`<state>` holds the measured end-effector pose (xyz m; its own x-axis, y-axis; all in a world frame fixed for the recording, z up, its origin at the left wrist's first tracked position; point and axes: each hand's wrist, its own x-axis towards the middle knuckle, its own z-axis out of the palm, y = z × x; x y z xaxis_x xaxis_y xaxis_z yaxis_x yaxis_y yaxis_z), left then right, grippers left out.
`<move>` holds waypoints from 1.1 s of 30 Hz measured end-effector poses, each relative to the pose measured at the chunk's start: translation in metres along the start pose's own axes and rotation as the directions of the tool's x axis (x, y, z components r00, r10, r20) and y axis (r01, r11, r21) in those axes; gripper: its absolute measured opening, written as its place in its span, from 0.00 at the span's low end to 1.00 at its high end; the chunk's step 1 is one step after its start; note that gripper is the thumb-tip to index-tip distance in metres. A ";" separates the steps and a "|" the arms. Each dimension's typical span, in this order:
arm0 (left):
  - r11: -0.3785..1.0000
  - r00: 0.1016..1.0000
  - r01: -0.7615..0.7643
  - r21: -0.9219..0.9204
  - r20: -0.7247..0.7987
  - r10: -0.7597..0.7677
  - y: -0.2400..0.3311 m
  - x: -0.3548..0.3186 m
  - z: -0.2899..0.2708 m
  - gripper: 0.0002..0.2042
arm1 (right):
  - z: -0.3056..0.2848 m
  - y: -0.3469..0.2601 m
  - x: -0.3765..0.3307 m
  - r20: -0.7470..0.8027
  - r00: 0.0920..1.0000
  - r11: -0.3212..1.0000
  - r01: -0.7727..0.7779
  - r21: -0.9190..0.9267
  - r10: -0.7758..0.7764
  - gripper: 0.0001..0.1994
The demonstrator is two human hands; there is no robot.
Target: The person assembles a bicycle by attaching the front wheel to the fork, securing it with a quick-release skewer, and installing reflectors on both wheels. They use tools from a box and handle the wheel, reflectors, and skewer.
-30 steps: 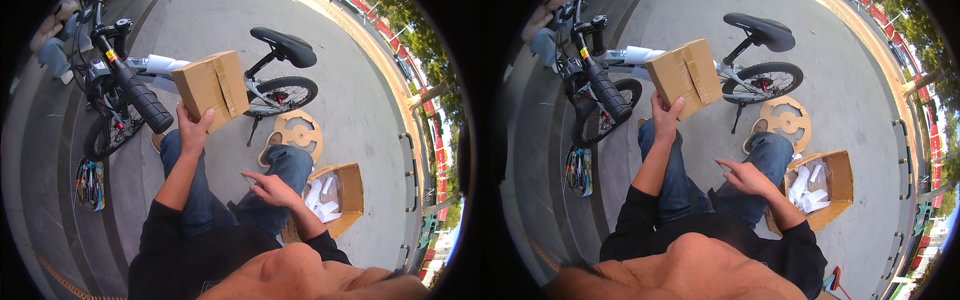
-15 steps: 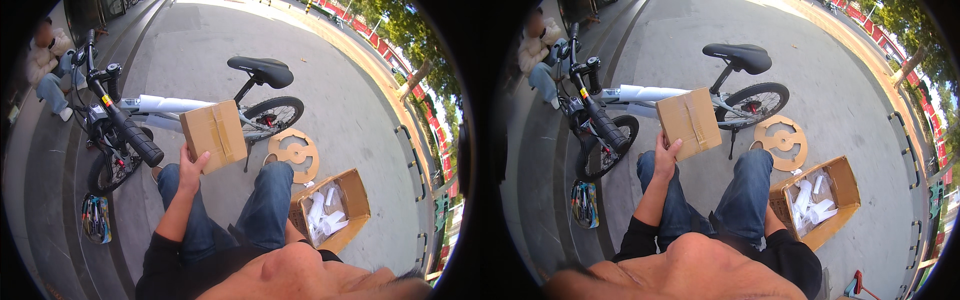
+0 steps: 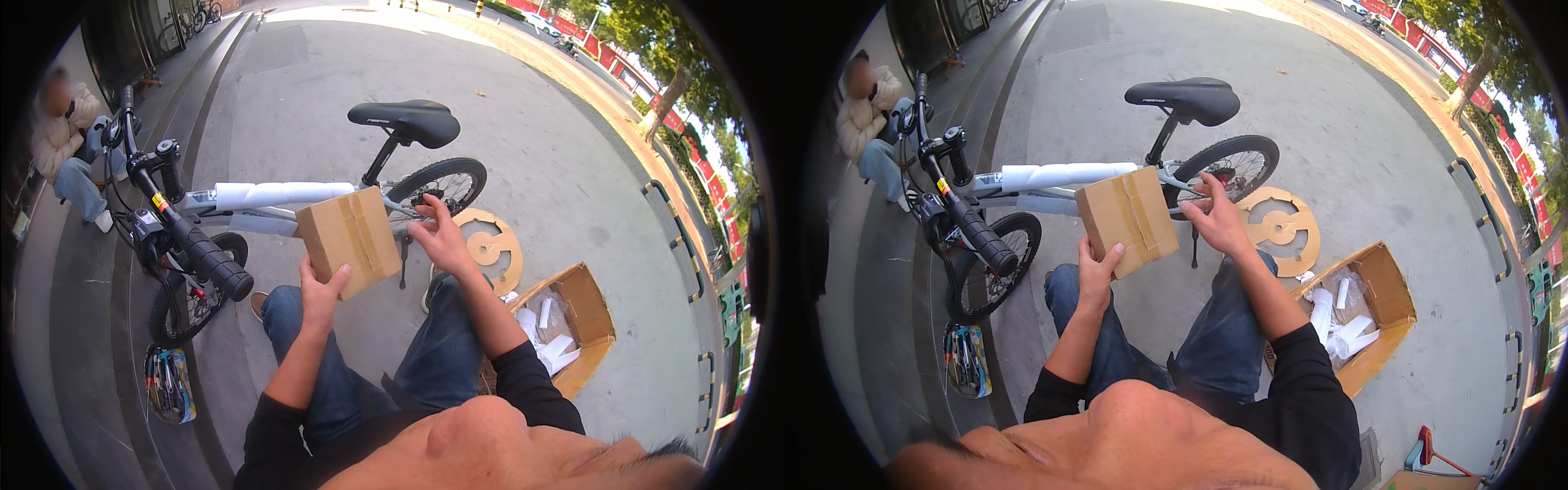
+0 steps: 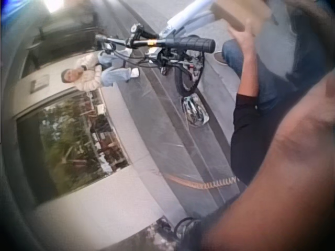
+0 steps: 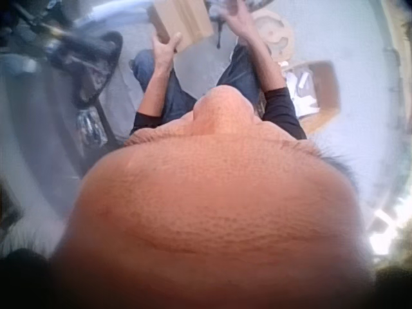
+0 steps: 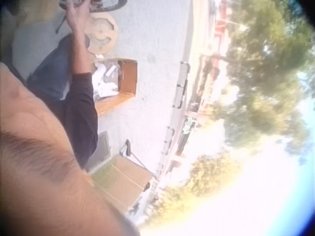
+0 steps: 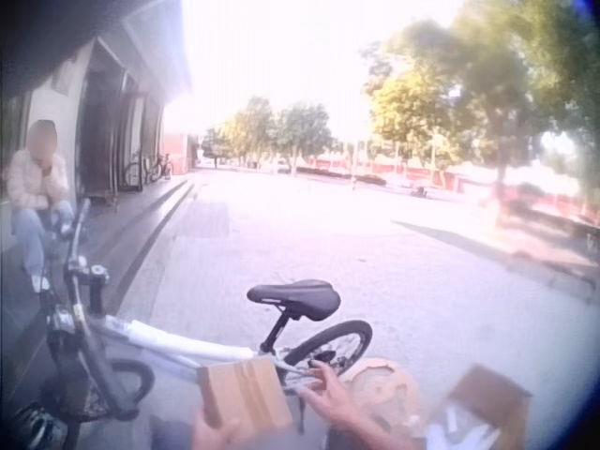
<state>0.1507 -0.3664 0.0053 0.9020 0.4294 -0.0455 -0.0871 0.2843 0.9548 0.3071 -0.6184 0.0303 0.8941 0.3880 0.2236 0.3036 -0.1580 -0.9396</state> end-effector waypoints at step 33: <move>0.993 0.984 0.003 -0.116 0.176 0.018 0.012 -0.007 -0.029 0.41 | 0.008 0.011 0.019 0.265 0.961 0.868 -0.196 0.456 0.077 0.24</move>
<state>0.1311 -0.3414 0.0090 0.9607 0.2766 0.0241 -0.1331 0.3825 0.9143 0.3252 -0.6053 0.0218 0.7957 0.6012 0.0735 -0.0616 0.2011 -0.9776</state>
